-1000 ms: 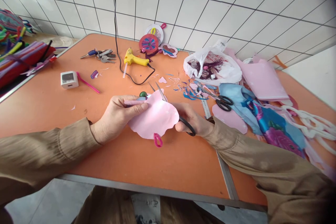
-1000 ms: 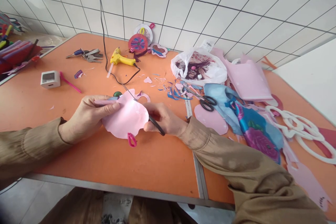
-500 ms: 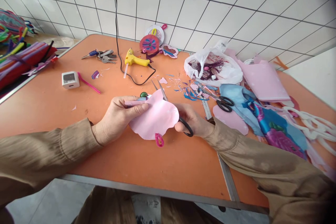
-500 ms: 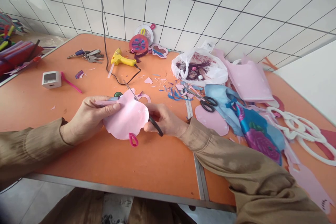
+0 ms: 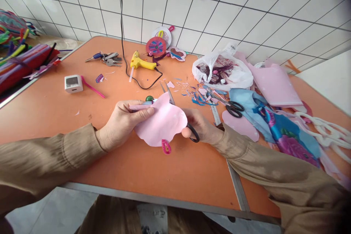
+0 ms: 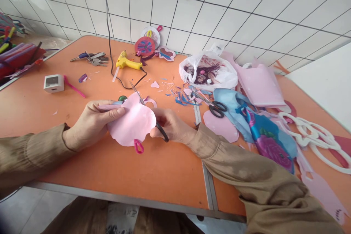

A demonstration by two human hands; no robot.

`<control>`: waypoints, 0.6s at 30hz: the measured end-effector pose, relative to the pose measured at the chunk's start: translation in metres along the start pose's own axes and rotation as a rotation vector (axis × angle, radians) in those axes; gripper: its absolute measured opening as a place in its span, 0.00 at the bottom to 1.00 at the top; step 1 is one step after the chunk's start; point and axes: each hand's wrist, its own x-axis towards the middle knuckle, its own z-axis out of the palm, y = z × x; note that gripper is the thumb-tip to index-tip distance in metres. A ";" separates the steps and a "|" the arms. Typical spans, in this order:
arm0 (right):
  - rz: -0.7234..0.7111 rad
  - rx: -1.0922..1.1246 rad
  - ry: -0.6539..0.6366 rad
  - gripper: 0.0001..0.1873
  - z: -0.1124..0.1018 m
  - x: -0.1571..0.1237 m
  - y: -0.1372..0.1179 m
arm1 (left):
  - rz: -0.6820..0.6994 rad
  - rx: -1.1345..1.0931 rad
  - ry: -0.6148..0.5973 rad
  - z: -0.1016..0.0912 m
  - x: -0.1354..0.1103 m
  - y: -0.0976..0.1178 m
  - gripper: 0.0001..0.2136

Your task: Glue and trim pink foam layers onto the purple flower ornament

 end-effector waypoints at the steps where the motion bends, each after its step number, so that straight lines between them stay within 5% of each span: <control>1: -0.002 0.029 0.009 0.31 0.000 0.000 0.000 | -0.003 0.000 -0.002 0.000 0.000 0.000 0.09; 14: -0.072 0.102 0.028 0.27 -0.004 0.001 -0.008 | 0.077 0.093 -0.002 -0.006 0.004 -0.002 0.07; 18: -0.068 0.169 0.197 0.22 -0.006 0.001 -0.014 | 0.215 0.255 -0.092 -0.007 0.003 -0.001 0.07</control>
